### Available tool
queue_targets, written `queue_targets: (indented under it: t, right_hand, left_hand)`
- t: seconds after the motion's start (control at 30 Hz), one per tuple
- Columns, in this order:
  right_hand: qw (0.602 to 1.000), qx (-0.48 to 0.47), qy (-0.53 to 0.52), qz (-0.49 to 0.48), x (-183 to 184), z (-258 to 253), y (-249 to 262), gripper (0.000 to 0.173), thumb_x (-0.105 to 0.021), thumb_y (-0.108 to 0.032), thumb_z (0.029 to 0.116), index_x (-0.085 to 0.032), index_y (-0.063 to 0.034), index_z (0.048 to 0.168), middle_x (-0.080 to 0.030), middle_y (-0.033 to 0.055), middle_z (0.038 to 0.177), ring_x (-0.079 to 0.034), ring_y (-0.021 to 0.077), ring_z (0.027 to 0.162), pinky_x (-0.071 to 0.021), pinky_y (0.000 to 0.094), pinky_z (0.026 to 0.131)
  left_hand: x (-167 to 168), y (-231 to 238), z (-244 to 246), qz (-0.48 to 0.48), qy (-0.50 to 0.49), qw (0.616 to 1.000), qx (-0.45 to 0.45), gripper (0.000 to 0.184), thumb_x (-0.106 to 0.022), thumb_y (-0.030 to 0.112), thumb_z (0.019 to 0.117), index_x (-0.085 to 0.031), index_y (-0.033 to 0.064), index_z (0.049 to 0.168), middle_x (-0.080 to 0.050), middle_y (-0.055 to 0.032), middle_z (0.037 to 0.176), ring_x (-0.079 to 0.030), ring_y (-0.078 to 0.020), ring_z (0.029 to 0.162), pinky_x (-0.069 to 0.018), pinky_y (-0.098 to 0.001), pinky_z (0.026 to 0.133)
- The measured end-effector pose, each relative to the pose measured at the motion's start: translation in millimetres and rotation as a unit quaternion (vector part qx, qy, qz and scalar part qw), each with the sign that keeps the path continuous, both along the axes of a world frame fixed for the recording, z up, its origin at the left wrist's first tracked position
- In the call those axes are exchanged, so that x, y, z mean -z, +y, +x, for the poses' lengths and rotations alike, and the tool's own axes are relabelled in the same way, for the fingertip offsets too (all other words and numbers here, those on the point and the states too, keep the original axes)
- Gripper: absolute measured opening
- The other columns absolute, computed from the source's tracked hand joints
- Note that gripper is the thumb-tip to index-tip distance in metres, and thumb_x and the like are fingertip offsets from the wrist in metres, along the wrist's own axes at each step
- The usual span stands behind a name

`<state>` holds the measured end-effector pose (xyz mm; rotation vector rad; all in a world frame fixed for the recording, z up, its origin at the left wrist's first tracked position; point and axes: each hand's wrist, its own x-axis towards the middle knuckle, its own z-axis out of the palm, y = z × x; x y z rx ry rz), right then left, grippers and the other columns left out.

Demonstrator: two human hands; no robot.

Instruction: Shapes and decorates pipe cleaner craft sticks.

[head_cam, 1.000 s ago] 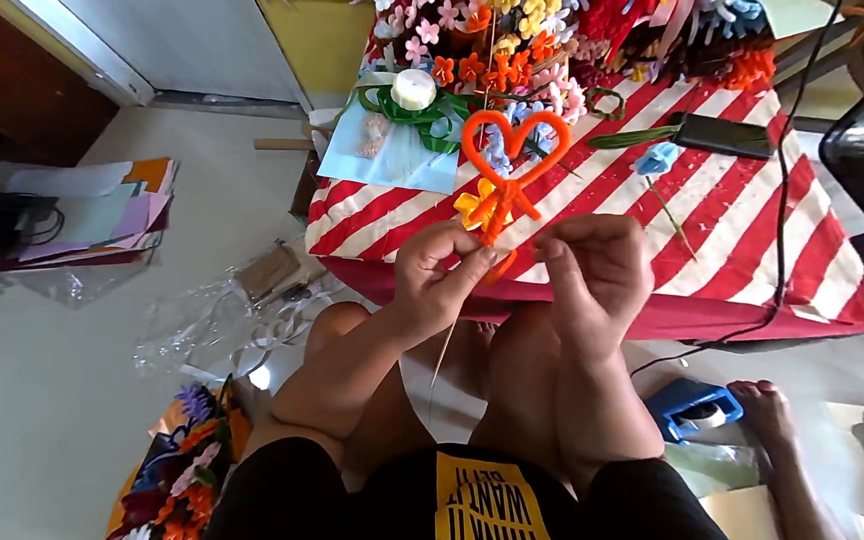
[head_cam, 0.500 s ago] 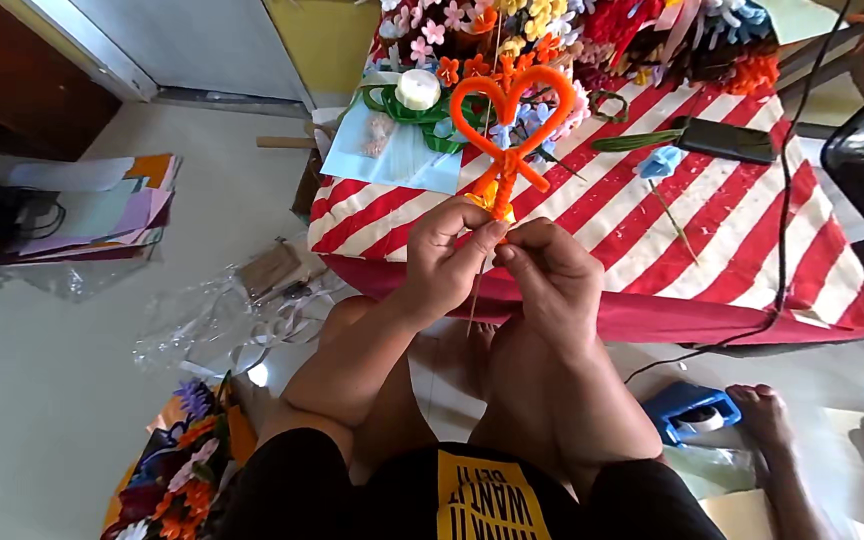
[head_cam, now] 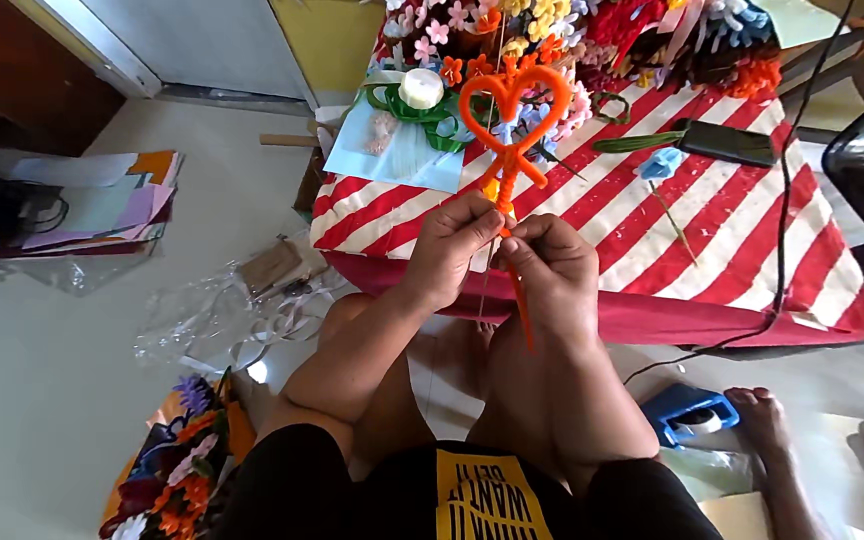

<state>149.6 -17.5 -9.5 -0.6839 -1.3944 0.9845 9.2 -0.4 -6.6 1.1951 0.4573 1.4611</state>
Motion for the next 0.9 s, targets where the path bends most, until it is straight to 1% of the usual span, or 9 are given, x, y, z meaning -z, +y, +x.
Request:
queue_targets:
  t: [0.2, 0.33, 0.4, 0.47, 0.5, 0.63, 0.7, 0.77, 0.9]
  right_hand:
    - [0.998, 0.028, -0.037, 0.043, 5, -4, 4, 0.009, -0.062, 0.000, 0.0950, -0.068, -0.0019, 0.089, -0.061, -0.0018, 0.083, -0.059, 0.0016, 0.071, -0.0534, 0.0170, 0.064]
    - [0.998, 0.034, -0.019, 0.042, 5, -3, 4, 0.011, -0.061, 0.000, 0.0940, -0.067, -0.0051, 0.087, -0.061, -0.0037, 0.083, -0.059, 0.0003, 0.071, -0.0526, 0.0163, 0.064]
    - [0.997, 0.053, 0.003, 0.062, 7, -3, 6, 0.011, -0.061, -0.001, 0.0941, -0.067, -0.0066, 0.086, -0.061, -0.0044, 0.082, -0.059, 0.0008, 0.071, -0.0530, 0.0174, 0.063]
    - [0.994, 0.071, 0.020, 0.082, 7, 0, 8, 0.010, -0.062, -0.001, 0.0951, -0.068, -0.0061, 0.090, -0.062, -0.0050, 0.084, -0.060, 0.0009, 0.073, -0.0545, 0.0179, 0.066]
    - [0.993, 0.082, 0.022, 0.088, 6, 2, 9, 0.010, -0.061, 0.000, 0.0956, -0.069, -0.0062, 0.091, -0.063, -0.0055, 0.085, -0.061, 0.0004, 0.074, -0.0551, 0.0177, 0.067]
    - [0.986, 0.138, -0.004, 0.094, 3, 8, 10, 0.010, -0.060, 0.001, 0.0954, -0.067, -0.0035, 0.091, -0.062, -0.0046, 0.084, -0.058, -0.0013, 0.068, -0.0524, 0.0143, 0.061]
    - [0.983, 0.151, -0.016, 0.099, 3, 7, 10, 0.009, -0.060, 0.001, 0.0951, -0.067, -0.0026, 0.090, -0.062, -0.0040, 0.083, -0.058, -0.0013, 0.069, -0.0515, 0.0140, 0.061]
    - [0.983, 0.147, -0.032, 0.105, 3, 7, 10, 0.009, -0.060, 0.001, 0.0949, -0.067, -0.0019, 0.090, -0.061, -0.0037, 0.083, -0.057, -0.0015, 0.069, -0.0507, 0.0137, 0.061]
    - [0.978, 0.143, -0.070, 0.134, 5, 9, 11, 0.009, -0.060, 0.000, 0.0966, -0.067, 0.0019, 0.092, -0.060, -0.0007, 0.082, -0.056, -0.0002, 0.069, -0.0503, 0.0142, 0.062]
  left_hand:
    - [2, 2, 1, -0.008, -0.005, 1.000, 0.018, 0.025, -0.051, 0.006, 0.1016, -0.072, 0.0128, 0.089, -0.063, 0.0011, 0.116, -0.061, -0.0067, 0.105, -0.0542, -0.0240, 0.084]
    - [2, 3, 5, 0.001, 0.007, 1.000, 0.011, 0.026, -0.051, 0.006, 0.1020, -0.072, 0.0112, 0.088, -0.063, 0.0009, 0.118, -0.061, -0.0052, 0.103, -0.0539, -0.0231, 0.085]
    - [4, 3, 7, 0.015, 0.036, 0.999, 0.007, 0.020, -0.053, 0.011, 0.1034, -0.073, 0.0089, 0.101, -0.062, 0.0007, 0.119, -0.060, -0.0052, 0.104, -0.0534, -0.0232, 0.085]
    - [6, 2, 8, 0.008, 0.063, 0.997, 0.043, 0.029, -0.058, 0.019, 0.1022, -0.061, 0.0080, 0.130, -0.061, 0.0014, 0.119, -0.060, -0.0052, 0.101, -0.0532, -0.0249, 0.086]
    - [8, 2, 11, -0.007, 0.069, 0.996, 0.061, 0.034, -0.060, 0.019, 0.0998, -0.053, 0.0097, 0.132, -0.060, 0.0026, 0.112, -0.060, -0.0051, 0.097, -0.0529, -0.0248, 0.084]
    - [18, -8, 22, -0.088, 0.075, 0.991, 0.065, 0.014, -0.054, 0.012, 0.1034, -0.049, 0.0116, 0.117, -0.058, 0.0020, 0.095, -0.061, -0.0056, 0.081, -0.0559, -0.0249, 0.073]
    - [23, -15, 29, -0.123, 0.053, 0.990, 0.039, 0.003, -0.053, 0.010, 0.1043, -0.054, 0.0110, 0.107, -0.059, 0.0024, 0.085, -0.057, -0.0032, 0.067, -0.0495, -0.0188, 0.060]
    - [30, -20, 34, -0.117, 0.014, 0.993, 0.007, 0.008, -0.056, 0.004, 0.1019, -0.059, 0.0090, 0.096, -0.057, 0.0027, 0.074, -0.048, -0.0003, 0.057, -0.0399, -0.0148, 0.053]
    - [38, -20, 34, -0.071, -0.016, 0.996, -0.045, 0.015, -0.057, 0.002, 0.1001, -0.064, 0.0099, 0.089, -0.057, 0.0047, 0.069, -0.047, 0.0018, 0.055, -0.0395, -0.0135, 0.052]
